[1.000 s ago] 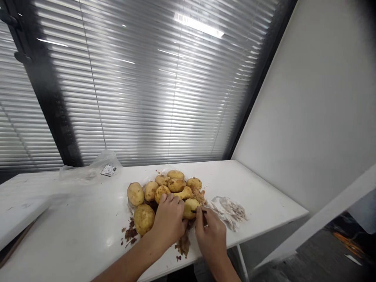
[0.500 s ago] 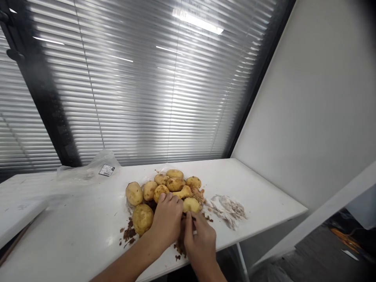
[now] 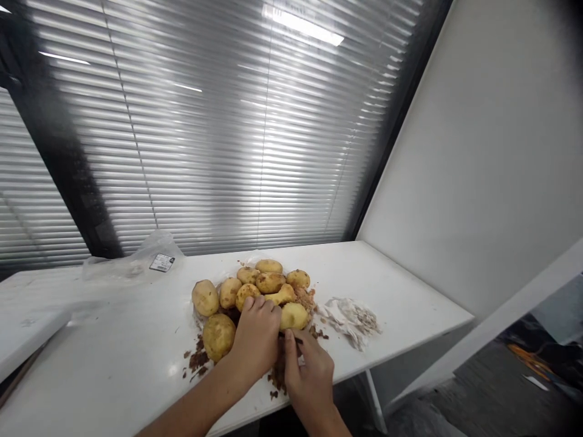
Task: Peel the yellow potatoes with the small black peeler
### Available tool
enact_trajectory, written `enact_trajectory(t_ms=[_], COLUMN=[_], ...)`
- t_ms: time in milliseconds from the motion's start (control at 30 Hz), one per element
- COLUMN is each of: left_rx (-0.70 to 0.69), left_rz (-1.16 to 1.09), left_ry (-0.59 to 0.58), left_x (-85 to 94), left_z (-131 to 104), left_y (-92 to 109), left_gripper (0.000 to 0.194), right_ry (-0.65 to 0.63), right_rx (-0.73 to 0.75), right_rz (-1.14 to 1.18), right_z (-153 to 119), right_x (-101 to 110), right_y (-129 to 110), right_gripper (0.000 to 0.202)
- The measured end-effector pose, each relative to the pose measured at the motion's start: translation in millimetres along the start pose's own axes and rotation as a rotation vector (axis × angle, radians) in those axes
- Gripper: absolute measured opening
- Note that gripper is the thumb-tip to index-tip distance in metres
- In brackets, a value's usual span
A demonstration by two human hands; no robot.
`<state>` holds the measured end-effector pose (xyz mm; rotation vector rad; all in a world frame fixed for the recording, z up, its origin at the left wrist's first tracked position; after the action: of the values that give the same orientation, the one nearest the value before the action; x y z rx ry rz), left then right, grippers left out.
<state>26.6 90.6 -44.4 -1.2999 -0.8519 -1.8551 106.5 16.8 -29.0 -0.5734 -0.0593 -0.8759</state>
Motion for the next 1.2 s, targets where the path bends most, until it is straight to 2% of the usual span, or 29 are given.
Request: enact_trajectory(t_ms=[133, 267, 400, 467, 533, 633, 733, 800, 900, 1000, 1100, 1200], left_rx=[0.009, 0.011, 0.002, -0.018, -0.029, -0.03, -0.03, -0.028, -0.018, -0.012, -0.014, -0.011], left_rz=[0.003, 0.011, 0.009, -0.002, -0.024, -0.056, -0.068, -0.072, -0.075, -0.065, -0.037, -0.012], left_ry=[0.037, 0.019, 0.03, 0.036, 0.038, 0.026, 0.022, 0.028, 0.037, 0.047, 0.077, 0.102], left_x=[2.8, 1.3, 3.2, 5.4, 8.2, 10.9, 11.7, 11.7, 11.7, 11.2, 10.3, 8.0], left_z=[0, 0, 0, 0, 1, 2, 3, 3, 3, 2, 2, 1], left_y=[0, 1, -1, -3, -6, -10, -11, -9, -8, -5, -3, -2], left_gripper=[0.019, 0.016, 0.021, 0.02, 0.022, 0.03, 0.035, 0.038, 0.036, 0.033, 0.029, 0.027], right_ry=[0.041, 0.015, 0.027, -0.002, -0.097, -0.305, -0.525, -0.588, -0.527, -0.495, -0.499, -0.524], right_rx=[-0.042, -0.037, -0.047, -0.113, -0.258, -0.458, -0.524, -0.46, -0.247, -0.077, -0.002, -0.01], right_rz=[-0.041, 0.015, 0.087, 0.117, 0.163, 0.3, 0.403, 0.392, 0.275, 0.201, 0.177, 0.199], right_z=[2, 0, 2, 9, 18, 29, 34, 37, 41, 37, 32, 32], right_x=[3, 2, 16, 23, 22, 7, -13, -19, -13, -9, -8, -10], right_y=[9, 8, 9, 21, 45, 79, 90, 86, 71, 52, 42, 42], right_gripper=[0.029, 0.027, 0.02, 0.019, 0.021, 0.03, 0.034, 0.03, 0.022, 0.022, 0.024, 0.023])
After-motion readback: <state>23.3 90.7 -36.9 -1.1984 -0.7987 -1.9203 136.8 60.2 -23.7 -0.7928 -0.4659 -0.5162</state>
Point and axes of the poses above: each hand's wrist, its own z-axis towards the middle knuckle, its own x-axis out of the back of the hand, y = z × x, the point moved 9 cm from there along z, towards the middle knuckle, and after that the axes turned 3 degrees about y, right-handed, at the moved point
